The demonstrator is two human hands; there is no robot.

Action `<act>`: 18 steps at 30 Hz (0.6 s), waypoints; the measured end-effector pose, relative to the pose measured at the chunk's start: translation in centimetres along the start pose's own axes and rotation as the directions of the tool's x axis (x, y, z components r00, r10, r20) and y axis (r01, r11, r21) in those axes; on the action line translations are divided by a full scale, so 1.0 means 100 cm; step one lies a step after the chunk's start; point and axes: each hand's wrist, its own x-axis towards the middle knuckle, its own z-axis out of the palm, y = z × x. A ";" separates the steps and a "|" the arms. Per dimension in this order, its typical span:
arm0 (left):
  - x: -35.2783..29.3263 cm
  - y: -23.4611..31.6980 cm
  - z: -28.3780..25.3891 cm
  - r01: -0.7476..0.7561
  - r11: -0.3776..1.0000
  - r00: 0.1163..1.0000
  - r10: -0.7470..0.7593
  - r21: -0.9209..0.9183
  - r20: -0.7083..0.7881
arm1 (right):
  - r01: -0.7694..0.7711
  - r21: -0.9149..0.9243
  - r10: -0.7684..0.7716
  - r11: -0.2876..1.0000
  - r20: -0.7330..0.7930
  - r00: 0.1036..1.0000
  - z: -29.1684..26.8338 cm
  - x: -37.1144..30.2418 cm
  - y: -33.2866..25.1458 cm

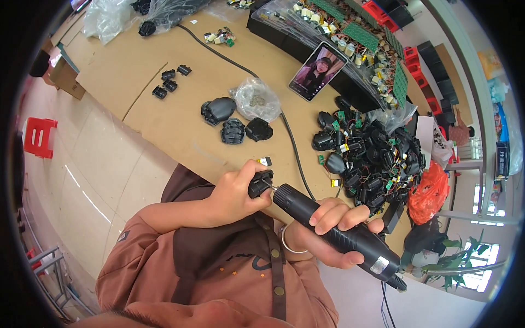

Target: The person assembles electronic components, including circuit boards and batteries, into plastic shells using an electric screwdriver to secure them with screws.

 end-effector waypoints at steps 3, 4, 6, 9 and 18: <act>0.001 0.000 -0.001 0.001 1.000 1.000 -0.001 -0.016 -0.002 | 0.005 -0.004 -0.005 1.000 -0.043 0.999 0.004 0.001 0.002; 0.000 0.000 -0.001 0.004 1.000 1.000 -0.004 -0.016 -0.002 | 0.000 -0.005 0.000 1.000 -0.026 1.000 0.002 0.001 0.002; -0.001 0.000 -0.002 -0.006 1.000 1.000 0.006 0.013 0.006 | -0.006 -0.009 0.006 1.000 -0.009 1.000 0.000 0.001 0.002; -0.003 -0.002 -0.001 0.011 1.000 1.000 -0.012 0.026 0.019 | -0.026 0.011 0.026 1.000 -0.010 1.000 -0.002 -0.003 0.004; -0.005 -0.006 -0.002 -0.014 0.997 1.000 0.012 0.074 0.021 | -0.028 0.048 0.028 0.998 0.009 1.000 0.001 -0.009 0.007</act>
